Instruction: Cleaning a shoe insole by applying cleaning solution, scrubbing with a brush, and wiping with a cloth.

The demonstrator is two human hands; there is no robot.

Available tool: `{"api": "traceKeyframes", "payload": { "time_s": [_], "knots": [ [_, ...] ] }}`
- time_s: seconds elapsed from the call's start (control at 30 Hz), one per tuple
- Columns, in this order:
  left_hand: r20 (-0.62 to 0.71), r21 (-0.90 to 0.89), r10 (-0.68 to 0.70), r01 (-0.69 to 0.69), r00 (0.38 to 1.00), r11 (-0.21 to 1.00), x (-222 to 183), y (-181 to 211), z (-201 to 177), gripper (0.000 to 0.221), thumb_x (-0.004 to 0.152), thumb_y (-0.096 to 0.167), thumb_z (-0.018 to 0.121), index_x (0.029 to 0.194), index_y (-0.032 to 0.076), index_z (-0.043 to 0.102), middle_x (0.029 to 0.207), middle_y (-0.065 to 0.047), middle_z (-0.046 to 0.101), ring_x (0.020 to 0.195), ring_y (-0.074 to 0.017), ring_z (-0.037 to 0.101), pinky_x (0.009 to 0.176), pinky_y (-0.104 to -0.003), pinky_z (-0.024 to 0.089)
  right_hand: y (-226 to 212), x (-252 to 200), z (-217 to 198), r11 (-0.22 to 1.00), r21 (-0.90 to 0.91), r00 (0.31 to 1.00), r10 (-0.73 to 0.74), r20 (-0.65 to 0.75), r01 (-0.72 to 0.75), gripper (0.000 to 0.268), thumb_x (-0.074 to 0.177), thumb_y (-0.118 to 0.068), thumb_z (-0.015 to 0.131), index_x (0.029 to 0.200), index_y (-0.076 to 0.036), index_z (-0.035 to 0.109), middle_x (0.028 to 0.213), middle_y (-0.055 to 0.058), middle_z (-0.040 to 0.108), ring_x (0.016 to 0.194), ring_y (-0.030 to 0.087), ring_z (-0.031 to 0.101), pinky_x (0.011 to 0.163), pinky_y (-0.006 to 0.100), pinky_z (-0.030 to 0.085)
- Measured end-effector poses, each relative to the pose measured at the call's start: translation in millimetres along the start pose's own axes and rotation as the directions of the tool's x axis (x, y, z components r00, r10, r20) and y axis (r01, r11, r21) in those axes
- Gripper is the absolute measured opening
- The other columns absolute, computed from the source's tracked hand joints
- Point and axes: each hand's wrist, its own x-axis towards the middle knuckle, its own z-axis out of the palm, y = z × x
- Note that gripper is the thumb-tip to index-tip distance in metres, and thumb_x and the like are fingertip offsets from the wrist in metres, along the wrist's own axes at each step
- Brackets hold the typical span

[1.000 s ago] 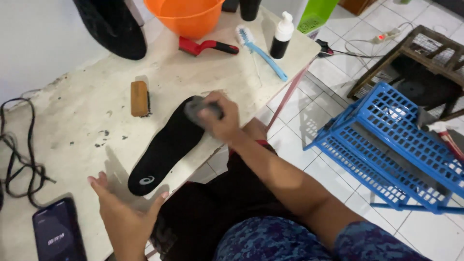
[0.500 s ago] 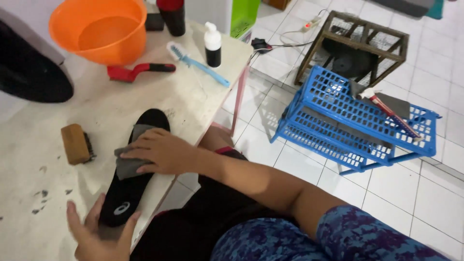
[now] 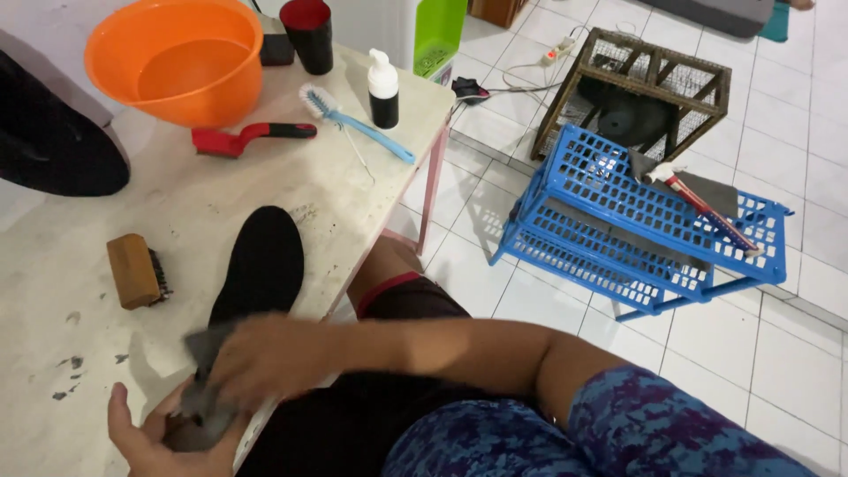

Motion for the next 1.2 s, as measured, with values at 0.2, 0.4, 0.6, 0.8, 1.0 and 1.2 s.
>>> {"api": "traceKeyframes", "payload": {
  "time_s": [0.2,0.4,0.6,0.8,1.0,1.2],
  "knots": [
    [0.068,-0.049,-0.015,0.018,0.998,0.999,2,12,0,0.133,0.057,-0.007,0.094,0.168,-0.005,0.02,0.115,-0.032,0.069,0.099,-0.0373,0.067,0.089,-0.045,0.053,7,6,-14,0.93,-0.348,0.993,0.121,-0.005,-0.115,0.019,0.099,-0.031,0.061,0.103,-0.02,0.075,0.121,0.001,0.069,0.11,0.026,0.059,0.092,0.045,0.046],
    [0.094,0.043,-0.012,0.008,0.996,0.999,1,7,-1,0.141,0.052,-0.002,0.099,0.169,-0.005,0.02,0.111,-0.03,0.069,0.102,-0.0399,0.068,0.088,-0.049,0.054,1,9,-19,0.959,-0.262,0.994,0.1,-0.034,-0.106,0.015,0.096,-0.031,0.066,0.099,-0.023,0.078,0.112,-0.006,0.072,0.111,0.023,0.059,0.095,0.041,0.041],
    [0.012,0.023,0.064,-0.065,0.998,0.998,2,4,6,0.128,0.057,-0.004,0.095,0.168,-0.008,0.032,0.107,-0.027,0.069,0.094,-0.0339,0.068,0.086,-0.044,0.054,-2,12,-23,0.993,0.068,0.986,0.088,0.141,-0.099,0.032,0.1,-0.043,0.053,0.1,-0.022,0.078,0.119,-0.008,0.069,0.109,0.023,0.058,0.099,0.04,0.044],
    [0.115,0.195,-0.041,0.018,0.993,0.981,10,1,9,0.136,0.057,0.01,0.096,0.17,0.001,0.021,0.115,-0.029,0.071,0.099,-0.0415,0.07,0.083,-0.05,0.054,-3,16,-18,0.989,0.008,0.986,0.145,0.081,-0.146,0.031,0.102,-0.042,0.055,0.108,-0.021,0.077,0.126,-0.007,0.068,0.111,0.022,0.058,0.094,0.038,0.043],
    [0.03,0.362,-0.126,0.107,0.992,0.926,8,9,17,0.129,0.057,0.019,0.098,0.166,-0.004,0.032,0.104,-0.017,0.075,0.09,-0.0376,0.072,0.086,-0.049,0.052,-12,21,-22,0.974,0.076,0.977,0.21,0.043,-0.213,0.031,0.098,-0.042,0.055,0.101,-0.02,0.078,0.115,-0.006,0.073,0.107,0.02,0.058,0.092,0.038,0.039],
    [0.075,0.28,-0.04,0.017,0.996,0.96,4,8,13,0.139,0.06,0.021,0.098,0.17,0.006,0.014,0.112,-0.02,0.075,0.101,-0.0421,0.071,0.088,-0.052,0.052,-5,15,-15,0.956,0.153,0.967,0.237,0.09,-0.249,0.037,0.098,-0.047,0.051,0.102,-0.017,0.071,0.107,-0.002,0.069,0.102,0.02,0.057,0.089,0.037,0.038]
  ]
}}
